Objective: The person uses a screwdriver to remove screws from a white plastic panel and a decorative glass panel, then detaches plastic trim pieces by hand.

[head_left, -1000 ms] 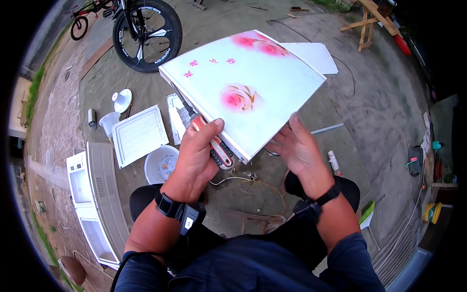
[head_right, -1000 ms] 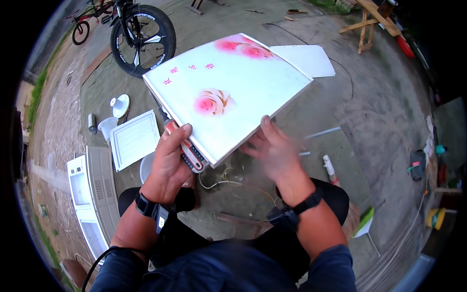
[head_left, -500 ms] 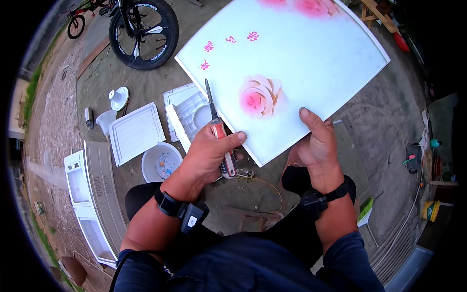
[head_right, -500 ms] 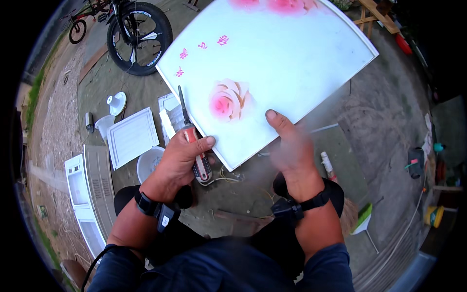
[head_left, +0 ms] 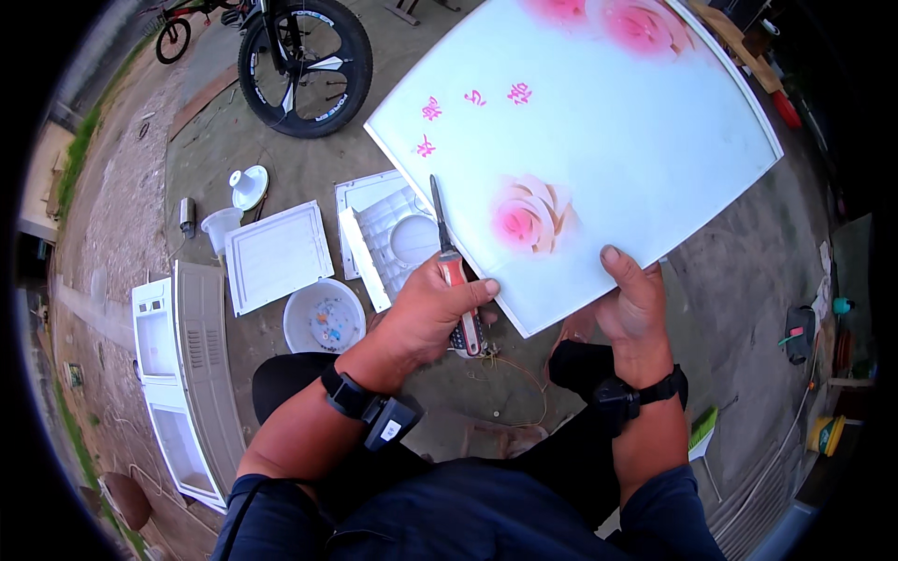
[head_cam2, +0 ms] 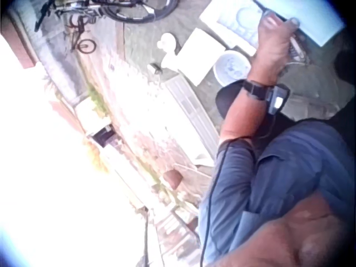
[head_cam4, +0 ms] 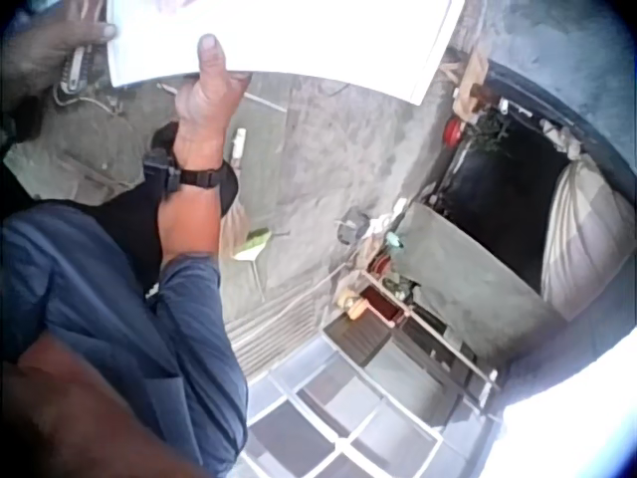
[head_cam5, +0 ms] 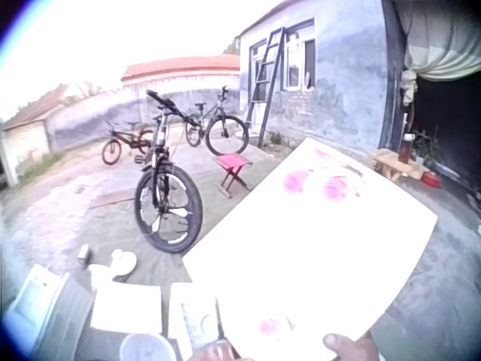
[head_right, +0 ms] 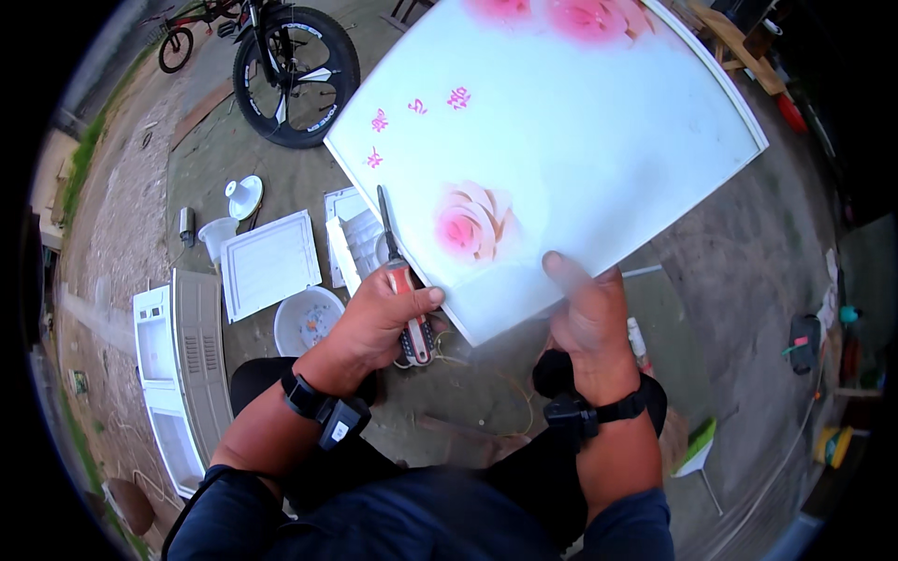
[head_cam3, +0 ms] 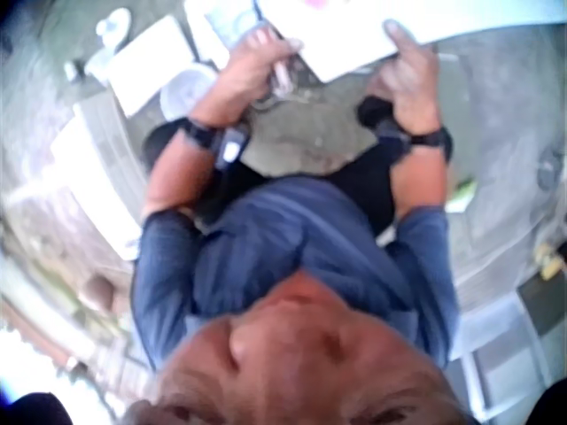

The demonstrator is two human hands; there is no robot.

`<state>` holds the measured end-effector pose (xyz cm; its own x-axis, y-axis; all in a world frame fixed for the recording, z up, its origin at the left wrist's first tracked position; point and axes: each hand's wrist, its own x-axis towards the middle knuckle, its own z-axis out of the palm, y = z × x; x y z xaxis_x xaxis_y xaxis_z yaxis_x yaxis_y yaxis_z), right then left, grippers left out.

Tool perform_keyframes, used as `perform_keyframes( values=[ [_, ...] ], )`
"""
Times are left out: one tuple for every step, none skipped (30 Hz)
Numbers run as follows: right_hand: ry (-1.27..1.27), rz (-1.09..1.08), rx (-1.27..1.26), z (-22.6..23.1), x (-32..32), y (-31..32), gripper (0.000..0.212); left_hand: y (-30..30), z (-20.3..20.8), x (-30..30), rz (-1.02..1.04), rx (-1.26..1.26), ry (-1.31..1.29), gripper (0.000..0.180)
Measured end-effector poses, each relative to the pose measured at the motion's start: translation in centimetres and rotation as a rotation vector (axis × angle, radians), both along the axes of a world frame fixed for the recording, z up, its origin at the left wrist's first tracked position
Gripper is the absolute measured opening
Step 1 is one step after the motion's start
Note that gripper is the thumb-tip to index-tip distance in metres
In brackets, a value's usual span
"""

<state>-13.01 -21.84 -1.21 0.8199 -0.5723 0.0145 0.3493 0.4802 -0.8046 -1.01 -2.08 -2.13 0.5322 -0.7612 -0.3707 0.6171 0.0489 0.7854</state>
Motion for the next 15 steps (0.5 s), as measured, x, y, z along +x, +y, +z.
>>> perform_keyframes(
  values=[
    [0.009, -0.001, 0.003, -0.2, -0.4, -0.5, 0.047, -0.1, -0.2, -0.1, -0.011, 0.023, 0.003, 0.039],
    [0.018, -0.003, 0.006, -0.3, -0.7, -0.8, 0.048, -0.1, -0.2, -0.1, -0.023, 0.047, 0.005, 0.039],
    [0.027, -0.010, -0.007, -0.5, -0.8, -0.9, 0.048, 0.0, -0.4, -0.1, -0.036, 0.071, 0.006, 0.039],
    [0.035, -0.027, -0.033, -0.2, -0.7, -1.0, 0.049, 0.1, -0.8, 0.3, -0.044, 0.111, -0.023, 0.043],
    [0.042, -0.042, -0.056, 0.0, -0.7, -1.2, 0.049, 0.4, -0.5, 0.7, -0.004, 0.179, -0.058, 0.048],
    [0.056, -0.048, -0.062, 0.0, -1.1, -1.8, 0.049, 0.5, -0.6, 1.1, 0.094, 0.216, -0.078, 0.048],
    [0.074, -0.037, -0.083, -0.3, -1.3, -2.1, 0.048, 0.9, -0.7, 1.4, 0.199, 0.270, -0.096, 0.047],
    [0.093, -0.026, -0.104, -0.4, -1.5, -2.6, 0.048, 0.9, -0.7, 1.9, 0.253, 0.274, -0.136, 0.047],
    [0.112, -0.015, -0.126, -0.4, -1.7, -3.0, 0.048, 1.0, -0.8, 2.4, 0.309, 0.277, -0.175, 0.046],
    [0.143, -0.006, -0.137, -0.3, -2.0, -3.1, 0.047, 1.3, -1.0, 3.4, 0.369, 0.314, -0.267, 0.044],
    [0.172, 0.008, -0.146, -0.3, -2.2, -3.1, 0.047, 1.6, -0.8, 4.4, 0.445, 0.299, -0.350, 0.040],
    [0.201, 0.023, -0.156, -0.2, -2.4, -3.2, 0.046, 1.9, -0.6, 5.5, 0.488, 0.298, -0.438, 0.039],
    [0.197, 0.041, -0.131, -0.2, -2.6, -3.2, 0.042, 2.3, -0.4, 6.5, 0.531, 0.303, -0.521, 0.038],
    [0.191, 0.069, -0.104, 0.0, -2.6, -3.2, 0.038, 3.0, 0.1, 7.6, 0.511, 0.347, -0.587, 0.038],
    [0.187, 0.097, -0.077, 0.1, -2.8, -3.1, 0.033, 3.6, 0.7, 8.6, 0.491, 0.393, -0.652, 0.039]
  ],
)
